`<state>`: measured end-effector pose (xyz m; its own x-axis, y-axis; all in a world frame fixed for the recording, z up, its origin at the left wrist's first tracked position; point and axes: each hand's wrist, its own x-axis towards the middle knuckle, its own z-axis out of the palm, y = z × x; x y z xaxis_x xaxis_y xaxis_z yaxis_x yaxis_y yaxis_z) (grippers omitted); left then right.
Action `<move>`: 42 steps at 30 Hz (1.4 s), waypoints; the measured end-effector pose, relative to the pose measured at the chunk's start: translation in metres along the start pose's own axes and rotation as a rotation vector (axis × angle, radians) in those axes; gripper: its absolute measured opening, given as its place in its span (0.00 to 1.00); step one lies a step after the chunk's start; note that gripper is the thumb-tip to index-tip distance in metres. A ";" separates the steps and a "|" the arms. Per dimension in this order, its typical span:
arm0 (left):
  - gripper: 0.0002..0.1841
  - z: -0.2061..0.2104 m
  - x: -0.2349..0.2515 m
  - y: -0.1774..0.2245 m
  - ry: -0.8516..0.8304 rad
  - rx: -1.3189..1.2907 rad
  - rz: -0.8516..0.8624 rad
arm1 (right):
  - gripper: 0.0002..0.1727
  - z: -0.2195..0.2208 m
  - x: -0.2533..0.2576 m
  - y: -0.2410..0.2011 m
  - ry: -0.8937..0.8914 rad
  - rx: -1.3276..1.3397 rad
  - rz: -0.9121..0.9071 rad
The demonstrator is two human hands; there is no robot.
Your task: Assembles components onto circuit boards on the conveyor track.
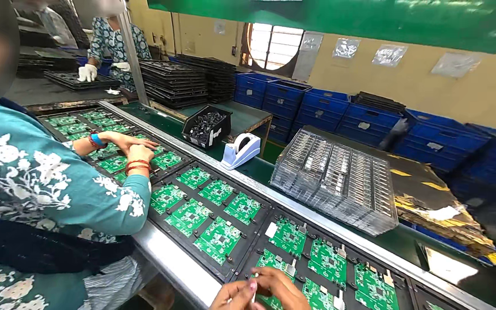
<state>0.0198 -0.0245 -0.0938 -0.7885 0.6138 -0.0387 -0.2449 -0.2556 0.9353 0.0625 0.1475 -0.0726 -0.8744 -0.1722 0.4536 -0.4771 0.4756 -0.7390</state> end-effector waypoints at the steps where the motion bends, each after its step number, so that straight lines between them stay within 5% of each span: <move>1: 0.18 0.000 0.001 0.005 0.100 -0.034 -0.061 | 0.14 0.002 0.009 0.004 0.024 0.001 0.012; 6: 0.16 -0.010 0.016 0.025 0.593 -0.752 -0.211 | 0.16 0.012 0.055 0.043 0.212 -0.036 0.156; 10: 0.14 -0.017 0.013 0.034 0.738 -0.813 -0.219 | 0.19 0.020 0.079 0.061 0.103 -0.193 0.305; 18: 0.18 -0.023 0.009 0.018 0.637 -0.656 -0.073 | 0.14 0.038 0.094 0.084 -0.099 -0.481 0.302; 26: 0.20 -0.023 0.012 0.014 0.676 -0.488 -0.015 | 0.11 0.041 0.085 0.093 -0.042 -0.544 0.251; 32: 0.23 -0.022 0.016 0.010 0.672 -0.366 0.027 | 0.15 0.026 0.093 0.071 -0.245 -0.642 0.398; 38: 0.26 -0.023 0.023 -0.004 0.646 -0.070 0.111 | 0.18 0.037 0.069 0.026 -0.306 -0.402 0.044; 42: 0.24 -0.019 0.019 -0.004 0.572 -0.017 0.106 | 0.18 0.056 0.057 0.018 -0.250 -0.477 -0.093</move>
<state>-0.0052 -0.0259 -0.1053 -0.9875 0.0838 -0.1334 -0.1530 -0.3085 0.9389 -0.0007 0.0982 -0.0884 -0.8524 -0.4046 0.3312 -0.5113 0.7772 -0.3667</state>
